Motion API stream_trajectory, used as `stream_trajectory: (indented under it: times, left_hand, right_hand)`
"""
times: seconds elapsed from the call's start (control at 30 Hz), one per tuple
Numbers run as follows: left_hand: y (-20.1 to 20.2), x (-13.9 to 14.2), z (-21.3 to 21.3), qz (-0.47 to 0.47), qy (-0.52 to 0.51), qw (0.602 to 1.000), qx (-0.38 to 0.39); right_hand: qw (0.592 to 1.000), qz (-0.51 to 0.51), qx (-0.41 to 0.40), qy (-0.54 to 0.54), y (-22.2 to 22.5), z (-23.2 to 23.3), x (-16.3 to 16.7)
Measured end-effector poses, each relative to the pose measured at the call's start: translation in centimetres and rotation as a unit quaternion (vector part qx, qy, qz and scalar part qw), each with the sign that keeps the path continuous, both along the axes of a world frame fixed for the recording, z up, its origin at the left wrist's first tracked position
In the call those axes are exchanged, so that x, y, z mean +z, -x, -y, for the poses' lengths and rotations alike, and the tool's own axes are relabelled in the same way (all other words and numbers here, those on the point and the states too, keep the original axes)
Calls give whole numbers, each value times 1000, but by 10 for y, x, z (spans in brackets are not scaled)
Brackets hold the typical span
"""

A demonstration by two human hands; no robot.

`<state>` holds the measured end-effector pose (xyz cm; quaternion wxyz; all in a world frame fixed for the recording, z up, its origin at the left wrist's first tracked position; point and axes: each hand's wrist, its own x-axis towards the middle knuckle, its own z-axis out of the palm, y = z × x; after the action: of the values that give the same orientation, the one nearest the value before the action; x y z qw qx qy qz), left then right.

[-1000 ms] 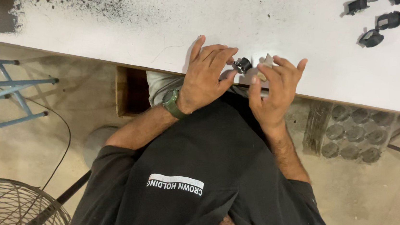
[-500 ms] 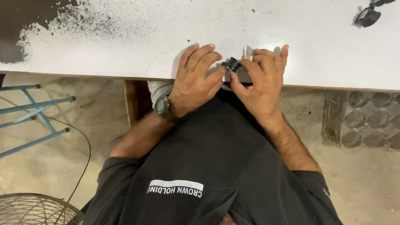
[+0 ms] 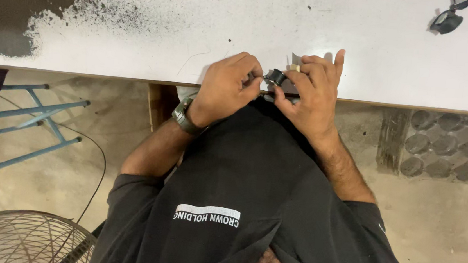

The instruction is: The person sits at a workbench assembling small black plastic housings, pressing metal bushings into each housing by hand and setting completed assemblies aside on the table. They pick up unassembled housings one at a time and work through the pile.

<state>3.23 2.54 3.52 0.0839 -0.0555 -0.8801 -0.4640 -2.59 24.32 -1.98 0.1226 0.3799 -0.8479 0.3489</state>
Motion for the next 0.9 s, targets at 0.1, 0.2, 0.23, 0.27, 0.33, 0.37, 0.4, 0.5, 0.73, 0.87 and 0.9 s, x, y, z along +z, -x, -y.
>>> stream_trajectory:
  times: [0.1,0.2,0.23,0.27,0.33,0.37,0.4,0.5,0.73,0.87,0.9]
  left_hand:
    - [1,-5,-5,9,12,1000,12]
    - [1,-13,-9,-12,12,1000,26]
    - [1,-15,-10,-26,13,999,32]
    - [0,-17,-12,-38,13,998,38]
    - [-1,-21,-15,-56,10,997,49]
    - [-2,-23,-16,-61,7,997,54]
    - [-3,-24,-17,-67,6,996,57]
    - [-3,-26,-17,-84,-2,995,60]
    - [-4,-29,-15,-71,-11,995,65]
    - [-4,-30,-15,-65,-13,996,62]
    - [-4,-30,-15,-61,-13,996,61]
  right_hand:
    - [999,20,-17,-19,-3,1,3]
    - [999,12,-21,25,-7,-2,6]
    - [998,-2,-26,49,-11,-3,6]
    - [997,-14,-32,73,-16,-4,6]
    - [992,-15,-8,124,-22,-3,2]
    - [988,-4,19,152,-26,0,-1]
    - [983,7,45,181,-29,2,-4]
    - [987,20,27,158,-34,11,-12]
    - [992,-17,24,126,-31,14,-17]
    - [992,-24,23,119,-31,12,-21]
    - [992,-25,24,117,-31,12,-21]
